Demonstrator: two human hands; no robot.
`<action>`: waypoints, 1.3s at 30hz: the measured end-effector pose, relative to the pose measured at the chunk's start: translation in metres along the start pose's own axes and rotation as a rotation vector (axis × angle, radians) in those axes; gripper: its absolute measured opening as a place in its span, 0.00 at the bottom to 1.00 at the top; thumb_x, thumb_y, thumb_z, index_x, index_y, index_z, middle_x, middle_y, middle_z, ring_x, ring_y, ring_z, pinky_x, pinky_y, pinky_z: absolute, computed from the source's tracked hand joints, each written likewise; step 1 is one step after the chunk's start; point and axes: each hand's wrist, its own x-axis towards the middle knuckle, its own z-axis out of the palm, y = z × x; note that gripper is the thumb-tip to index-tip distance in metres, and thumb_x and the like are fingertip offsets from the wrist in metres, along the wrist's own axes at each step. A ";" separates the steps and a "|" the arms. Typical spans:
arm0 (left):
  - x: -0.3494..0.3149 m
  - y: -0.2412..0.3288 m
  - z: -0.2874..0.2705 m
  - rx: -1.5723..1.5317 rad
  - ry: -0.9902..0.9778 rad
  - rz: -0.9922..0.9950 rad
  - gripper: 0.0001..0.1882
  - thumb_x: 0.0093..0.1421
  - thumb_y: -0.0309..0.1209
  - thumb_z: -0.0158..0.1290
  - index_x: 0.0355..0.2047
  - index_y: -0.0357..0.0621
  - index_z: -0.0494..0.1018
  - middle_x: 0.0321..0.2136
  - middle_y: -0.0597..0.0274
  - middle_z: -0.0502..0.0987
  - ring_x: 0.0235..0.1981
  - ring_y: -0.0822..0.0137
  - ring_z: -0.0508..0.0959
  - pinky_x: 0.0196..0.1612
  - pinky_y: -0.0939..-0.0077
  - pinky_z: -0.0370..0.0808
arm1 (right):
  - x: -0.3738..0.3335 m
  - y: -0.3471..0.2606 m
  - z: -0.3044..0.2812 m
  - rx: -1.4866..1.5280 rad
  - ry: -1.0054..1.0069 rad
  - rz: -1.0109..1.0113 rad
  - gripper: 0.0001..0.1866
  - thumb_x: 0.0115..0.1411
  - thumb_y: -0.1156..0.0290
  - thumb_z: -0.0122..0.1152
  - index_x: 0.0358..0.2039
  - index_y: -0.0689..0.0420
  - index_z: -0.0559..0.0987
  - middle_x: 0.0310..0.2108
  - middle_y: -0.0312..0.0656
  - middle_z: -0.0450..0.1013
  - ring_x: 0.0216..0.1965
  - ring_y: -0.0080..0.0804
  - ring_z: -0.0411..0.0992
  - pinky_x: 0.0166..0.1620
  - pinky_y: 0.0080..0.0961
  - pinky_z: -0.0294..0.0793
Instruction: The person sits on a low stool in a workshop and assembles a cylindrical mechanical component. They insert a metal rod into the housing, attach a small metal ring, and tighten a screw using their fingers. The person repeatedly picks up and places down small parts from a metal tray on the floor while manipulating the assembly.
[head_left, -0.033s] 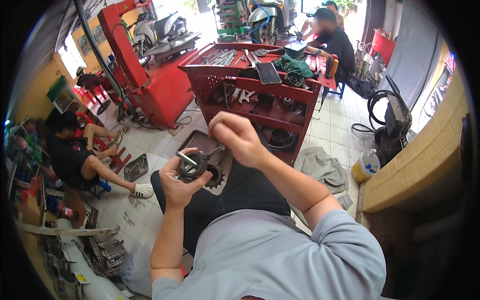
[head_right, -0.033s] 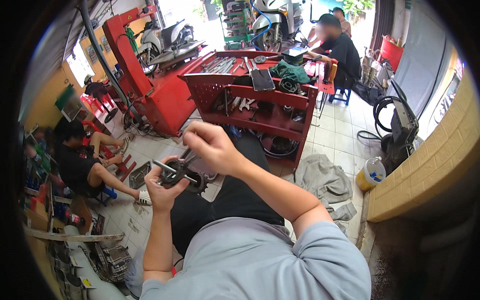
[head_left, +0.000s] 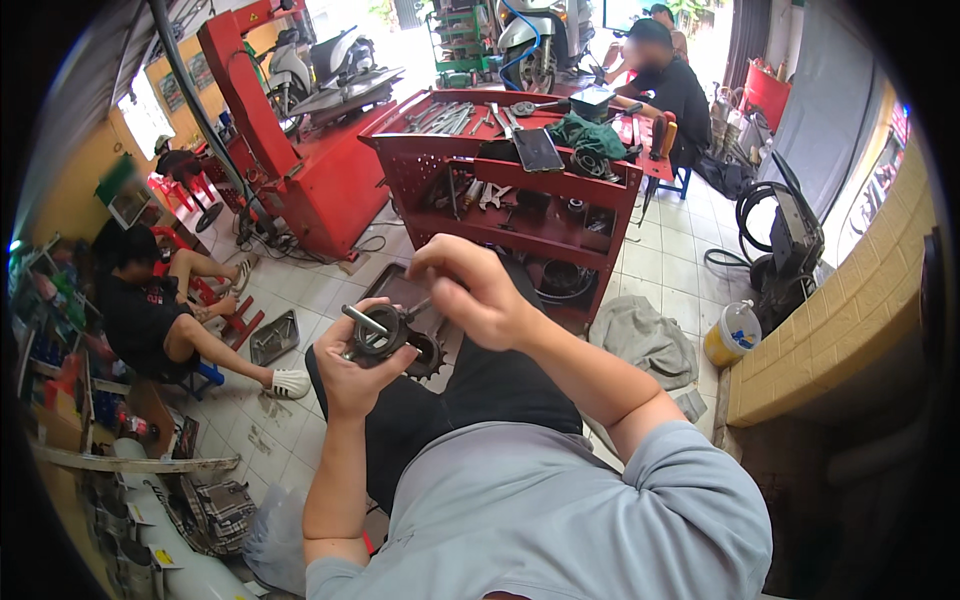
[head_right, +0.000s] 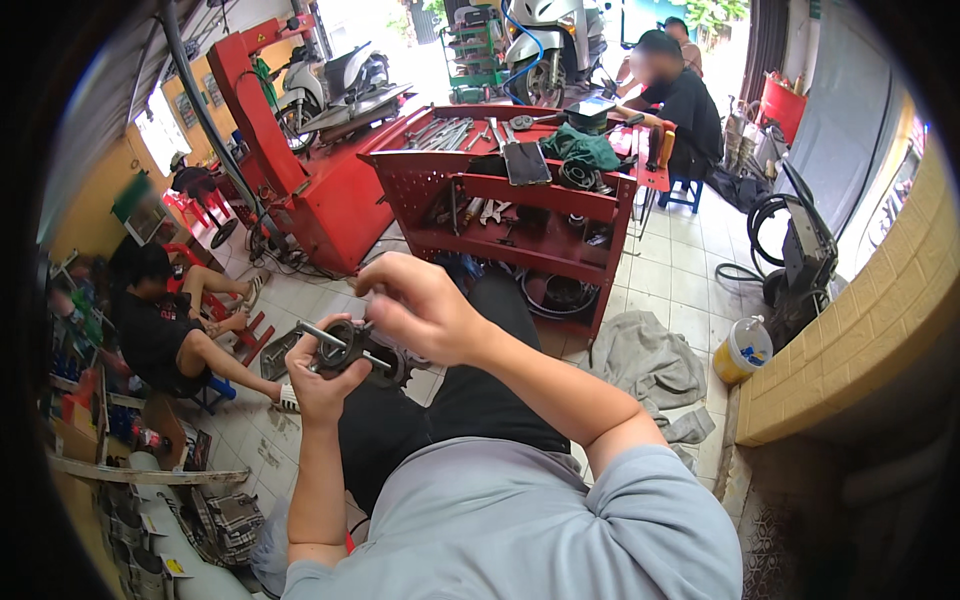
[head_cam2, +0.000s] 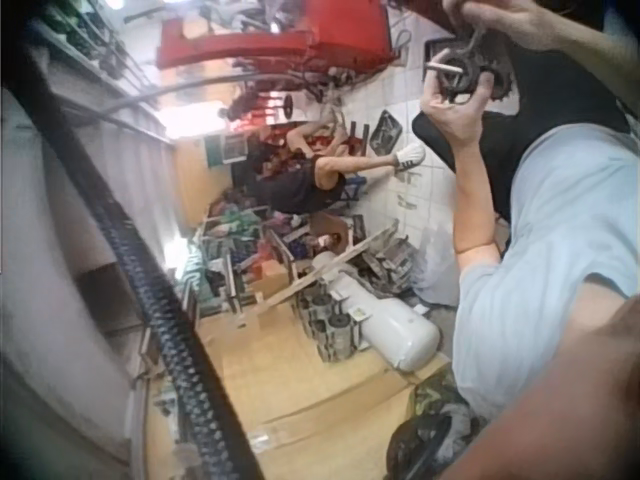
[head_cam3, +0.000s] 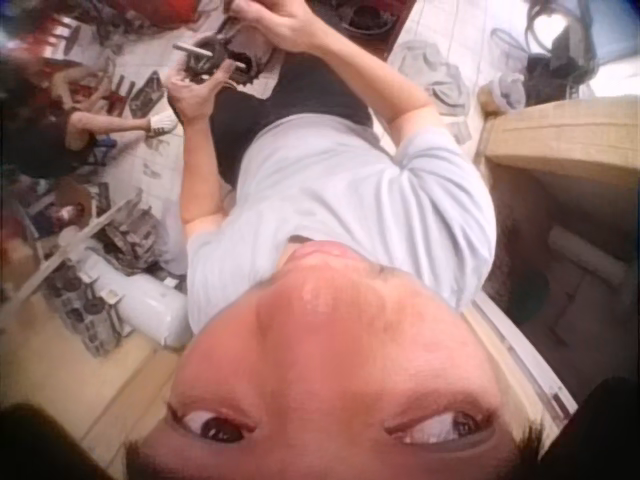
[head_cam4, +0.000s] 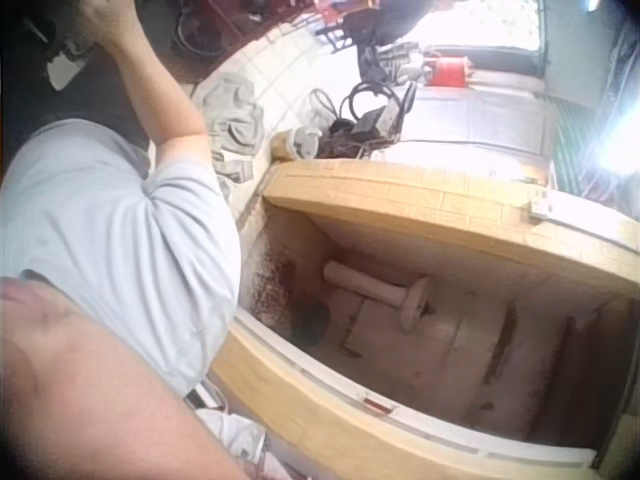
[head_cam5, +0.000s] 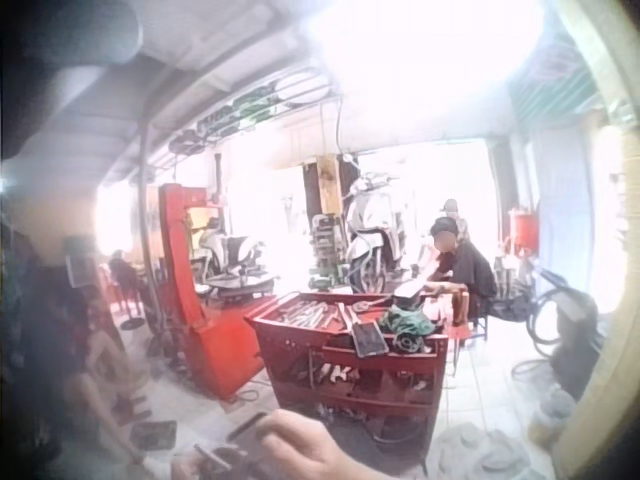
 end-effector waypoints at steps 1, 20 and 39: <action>-0.002 0.003 -0.002 -0.061 0.013 -0.010 0.26 0.40 0.23 0.68 0.42 0.33 0.74 0.33 0.63 0.79 0.34 0.77 0.78 0.40 0.81 0.76 | -0.001 -0.003 0.002 -0.088 -0.026 -0.094 0.25 0.60 0.52 0.52 0.44 0.64 0.72 0.36 0.44 0.66 0.33 0.31 0.66 0.37 0.25 0.66; -0.004 0.013 0.007 0.680 -0.056 0.635 0.30 0.32 0.29 0.72 0.39 0.38 0.74 0.32 0.57 0.77 0.34 0.58 0.77 0.40 0.68 0.73 | -0.004 -0.020 0.019 0.837 0.169 0.785 0.24 0.67 0.52 0.41 0.48 0.60 0.70 0.47 0.49 0.72 0.50 0.36 0.70 0.56 0.33 0.64; -0.016 0.016 0.004 0.214 -0.129 0.093 0.26 0.37 0.31 0.71 0.36 0.34 0.73 0.28 0.62 0.77 0.29 0.77 0.76 0.35 0.81 0.74 | -0.014 -0.029 0.035 0.376 0.096 0.350 0.12 0.63 0.67 0.56 0.35 0.65 0.77 0.32 0.39 0.76 0.35 0.19 0.72 0.41 0.19 0.73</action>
